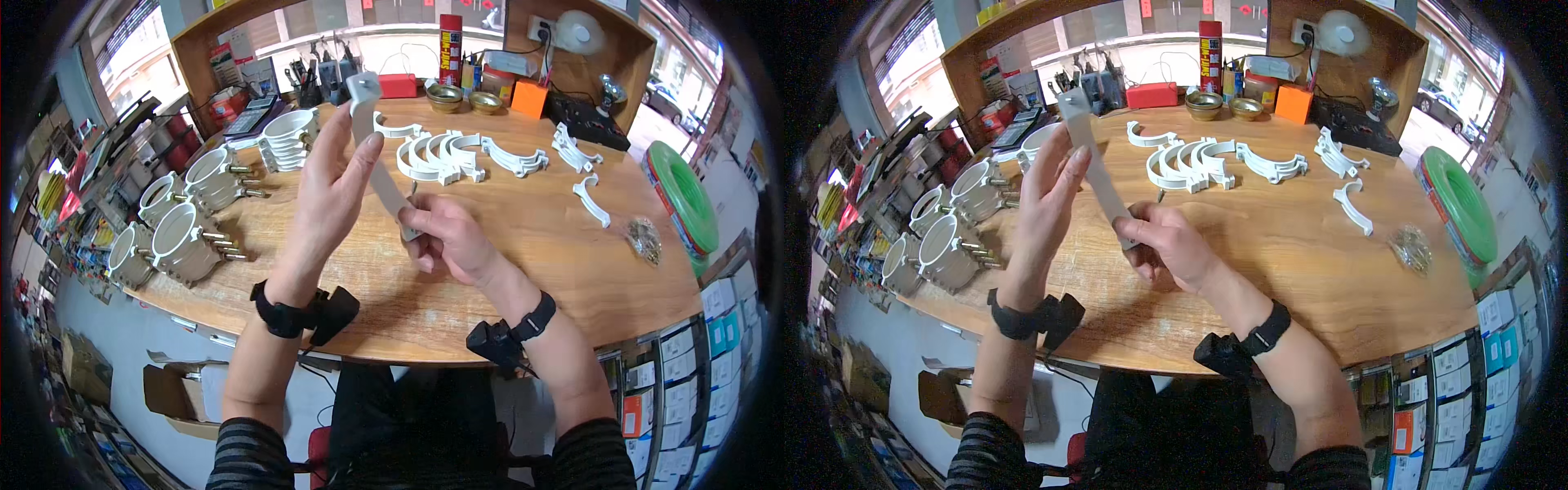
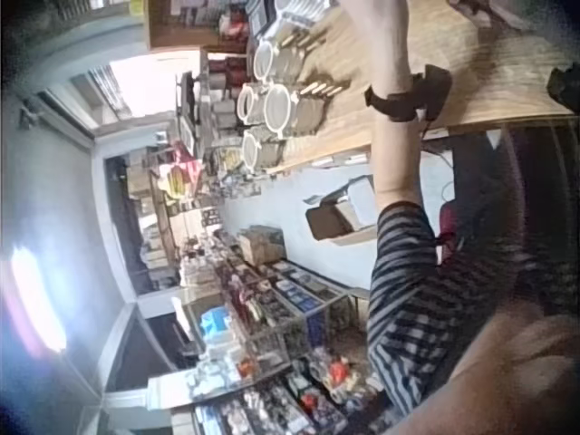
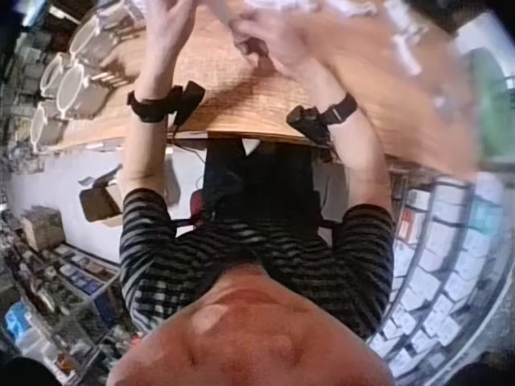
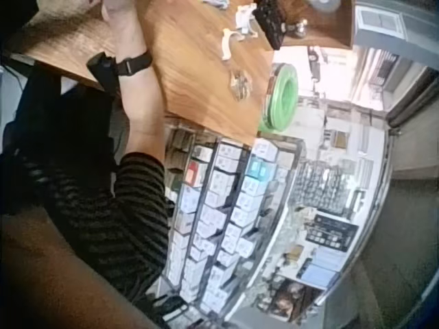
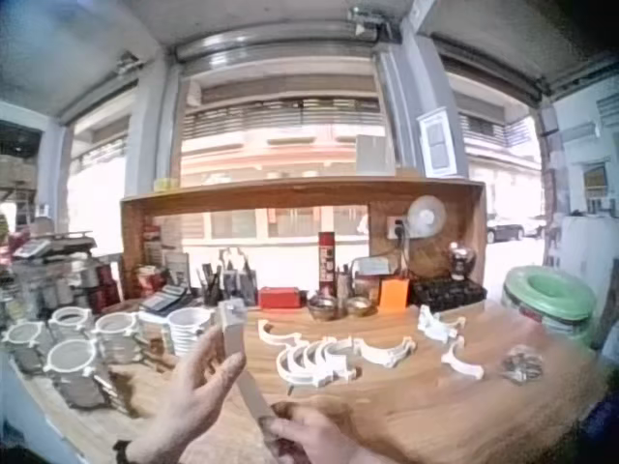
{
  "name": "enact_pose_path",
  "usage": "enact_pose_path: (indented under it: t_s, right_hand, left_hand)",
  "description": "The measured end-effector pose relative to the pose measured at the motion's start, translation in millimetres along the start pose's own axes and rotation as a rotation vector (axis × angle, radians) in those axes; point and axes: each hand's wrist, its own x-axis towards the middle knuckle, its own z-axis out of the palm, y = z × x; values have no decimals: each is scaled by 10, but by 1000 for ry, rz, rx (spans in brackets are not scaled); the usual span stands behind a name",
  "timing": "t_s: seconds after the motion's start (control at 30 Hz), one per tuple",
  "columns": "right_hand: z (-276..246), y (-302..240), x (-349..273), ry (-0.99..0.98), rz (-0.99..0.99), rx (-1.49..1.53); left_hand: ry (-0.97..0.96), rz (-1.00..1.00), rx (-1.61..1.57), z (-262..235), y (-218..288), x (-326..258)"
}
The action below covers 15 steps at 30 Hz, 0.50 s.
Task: Assembling white plastic circular clamps by inserting screws and tightening them by hand.
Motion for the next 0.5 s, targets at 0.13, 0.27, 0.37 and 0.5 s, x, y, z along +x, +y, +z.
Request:
enact_pose_path:
  t_s: [0.13, 0.27, 0.37, 0.5]
  right_hand:
    - [85, -12, 10, 351, -230, -379]
    - [31, 111, 82, 526, -452, -836]
    - [70, 151, 75, 488, -407, -1012]
    - [44, 137, 66, 400, -379, -992]
  left_hand:
    - [23, 79, -150, 115, -131, 59]
    - [146, -37, -373, 155, -291, 52]
    - [167, -119, -564, 126, -321, 64]
    - [149, -136, -586, 67, -436, 41]
